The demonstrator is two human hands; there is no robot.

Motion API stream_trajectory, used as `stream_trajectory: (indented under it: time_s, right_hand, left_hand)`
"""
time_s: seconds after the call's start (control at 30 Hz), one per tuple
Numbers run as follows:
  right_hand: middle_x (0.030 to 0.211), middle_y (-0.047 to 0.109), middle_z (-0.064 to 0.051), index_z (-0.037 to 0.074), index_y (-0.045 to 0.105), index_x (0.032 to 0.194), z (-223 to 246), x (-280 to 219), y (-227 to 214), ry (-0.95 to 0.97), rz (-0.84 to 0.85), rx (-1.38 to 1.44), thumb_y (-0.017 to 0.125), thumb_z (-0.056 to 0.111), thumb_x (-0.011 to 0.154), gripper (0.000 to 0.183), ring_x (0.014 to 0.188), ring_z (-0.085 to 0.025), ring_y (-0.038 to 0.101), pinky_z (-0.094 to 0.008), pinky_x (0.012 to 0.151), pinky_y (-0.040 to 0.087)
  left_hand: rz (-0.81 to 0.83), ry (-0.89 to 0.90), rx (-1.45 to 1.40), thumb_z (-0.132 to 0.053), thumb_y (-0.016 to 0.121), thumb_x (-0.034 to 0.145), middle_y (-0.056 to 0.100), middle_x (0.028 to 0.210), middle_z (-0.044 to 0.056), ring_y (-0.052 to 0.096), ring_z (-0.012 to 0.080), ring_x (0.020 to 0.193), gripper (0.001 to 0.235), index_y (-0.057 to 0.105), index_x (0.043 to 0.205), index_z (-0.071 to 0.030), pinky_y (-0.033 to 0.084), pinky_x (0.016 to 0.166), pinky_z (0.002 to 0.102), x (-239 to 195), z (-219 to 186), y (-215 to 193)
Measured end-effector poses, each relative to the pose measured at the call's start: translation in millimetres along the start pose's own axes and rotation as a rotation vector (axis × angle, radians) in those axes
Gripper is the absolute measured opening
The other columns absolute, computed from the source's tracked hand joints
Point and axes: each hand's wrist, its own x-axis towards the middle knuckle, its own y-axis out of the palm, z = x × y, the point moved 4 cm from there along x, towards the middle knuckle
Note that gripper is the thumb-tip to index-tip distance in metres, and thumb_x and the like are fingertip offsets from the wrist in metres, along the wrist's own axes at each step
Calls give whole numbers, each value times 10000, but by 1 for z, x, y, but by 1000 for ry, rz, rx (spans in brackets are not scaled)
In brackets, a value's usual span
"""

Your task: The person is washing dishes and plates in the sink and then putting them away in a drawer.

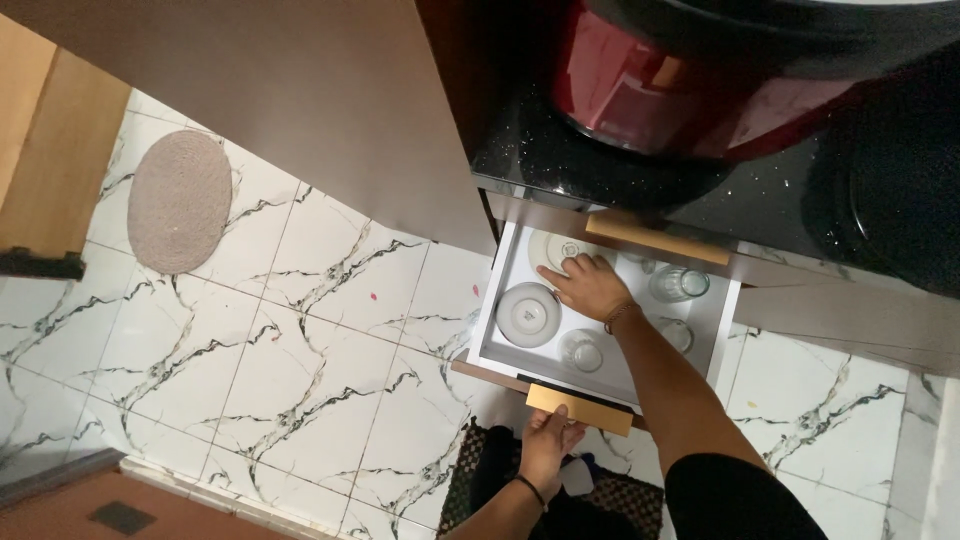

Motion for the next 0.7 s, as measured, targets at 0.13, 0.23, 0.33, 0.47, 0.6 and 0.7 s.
stream_trajectory:
  time_s: [0.13, 0.23, 0.33, 0.47, 0.6, 0.7]
  right_hand:
    - [1153, 574, -36, 320, 434, 1523, 1, -1, -8, 27, -1, -4, 563, 502, 966, 601, 1073, -217, 548, -389, 897, 509]
    - [1172, 575, -43, 306, 436, 1519, -1, -3, -18, 50, 28, 22, 571, 484, 960, 602, 1077, -218, 550, -401, 912, 505]
    - [1189, 584, -49, 267, 475, 1487, -3, -12, -23, 70, -1, 61, 599, 422, 940, 582, 1079, -235, 556, -426, 928, 503]
    - [1144, 673, -49, 174, 669, 1292, 4, -41, -39, 141, -257, 219, 645, 226, 872, 424, 1075, -243, 638, -425, 892, 525]
    - [1086, 740, -40, 142, 748, 1112, 9, -116, -112, 310, -486, 319, 671, 183, 920, 211, 951, -236, 701, -405, 867, 556]
    - [1086, 746, -76, 107, 752, 1147, 14, -203, -152, 567, -639, 526, 663, 111, 937, 228, 922, -247, 719, -348, 782, 580]
  left_hand:
    - [58, 79, -55, -246, 589, 1041, 739, 998, 110, 702, 189, 886, 178, 654, 1040, -81, 558, 808, 332, 19, 13, -9]
    - [25, 46, -54, -236, 589, 1040, 736, 995, 105, 708, 195, 874, 169, 653, 1048, -80, 568, 797, 327, 12, 1, -2]
    - [-14, 14, -44, -230, 591, 1028, 728, 1022, 88, 731, 203, 915, 162, 633, 1064, -77, 592, 847, 350, 18, 2, -3]
    - [32, 64, -82, -214, 585, 1012, 717, 1065, 81, 704, 230, 950, 174, 623, 1130, -92, 570, 898, 381, 36, 8, -6]
    - [40, 25, -46, -210, 575, 1022, 721, 1086, 111, 712, 252, 1002, 182, 610, 1144, -80, 571, 953, 402, 53, -1, -1]
    - [109, 68, -54, -205, 569, 1023, 717, 1127, 121, 715, 281, 1023, 192, 599, 1159, -74, 572, 964, 424, 72, -8, 3]
